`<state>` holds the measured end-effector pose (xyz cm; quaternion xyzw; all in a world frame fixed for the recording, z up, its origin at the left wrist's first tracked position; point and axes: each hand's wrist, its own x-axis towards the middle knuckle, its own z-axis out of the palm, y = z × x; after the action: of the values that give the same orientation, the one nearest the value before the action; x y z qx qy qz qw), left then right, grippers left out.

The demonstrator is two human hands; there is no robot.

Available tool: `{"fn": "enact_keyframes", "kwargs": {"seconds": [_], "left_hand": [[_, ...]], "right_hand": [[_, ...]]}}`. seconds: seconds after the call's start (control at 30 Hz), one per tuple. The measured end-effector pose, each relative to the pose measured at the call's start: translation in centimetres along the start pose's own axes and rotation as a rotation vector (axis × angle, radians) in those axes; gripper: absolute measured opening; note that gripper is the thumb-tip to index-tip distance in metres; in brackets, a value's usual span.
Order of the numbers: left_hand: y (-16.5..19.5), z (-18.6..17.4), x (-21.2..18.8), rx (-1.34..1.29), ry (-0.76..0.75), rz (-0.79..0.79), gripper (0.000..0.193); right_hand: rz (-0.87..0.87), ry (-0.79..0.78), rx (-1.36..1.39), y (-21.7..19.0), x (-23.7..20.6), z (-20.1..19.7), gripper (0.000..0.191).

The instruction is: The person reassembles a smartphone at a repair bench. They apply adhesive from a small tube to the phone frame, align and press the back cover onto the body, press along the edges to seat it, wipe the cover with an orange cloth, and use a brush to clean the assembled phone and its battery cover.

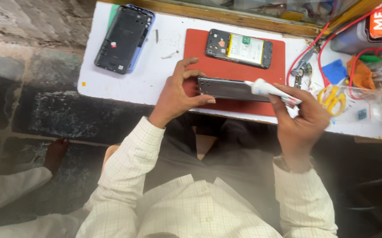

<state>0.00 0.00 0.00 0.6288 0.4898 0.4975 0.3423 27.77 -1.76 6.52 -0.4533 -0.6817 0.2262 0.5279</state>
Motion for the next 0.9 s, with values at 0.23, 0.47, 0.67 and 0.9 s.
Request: {"fn": "enact_keyframes", "kwargs": {"seconds": [0.23, 0.47, 0.67, 0.9], "left_hand": [[10.7, -8.5, 7.4, -0.042, -0.027, -0.055, 0.108], [-3.6, -0.4, 17.5, -0.039, -0.017, 0.013, 0.109], [-14.5, 4.6, 21.8, -0.029, -0.020, 0.045, 0.113], [-23.6, 9.0, 23.5, -0.015, -0.027, 0.042, 0.115]], "right_hand": [[-0.119, -0.071, -0.109, -9.7, 12.7, 1.7, 0.023], [-0.143, -0.125, -0.166, 9.4, 18.0, 5.5, 0.022], [-0.142, -0.127, -0.202, 21.4, 19.4, 8.4, 0.021], [-0.167, -0.129, -0.206, 31.7, 18.5, 10.6, 0.022]]}}
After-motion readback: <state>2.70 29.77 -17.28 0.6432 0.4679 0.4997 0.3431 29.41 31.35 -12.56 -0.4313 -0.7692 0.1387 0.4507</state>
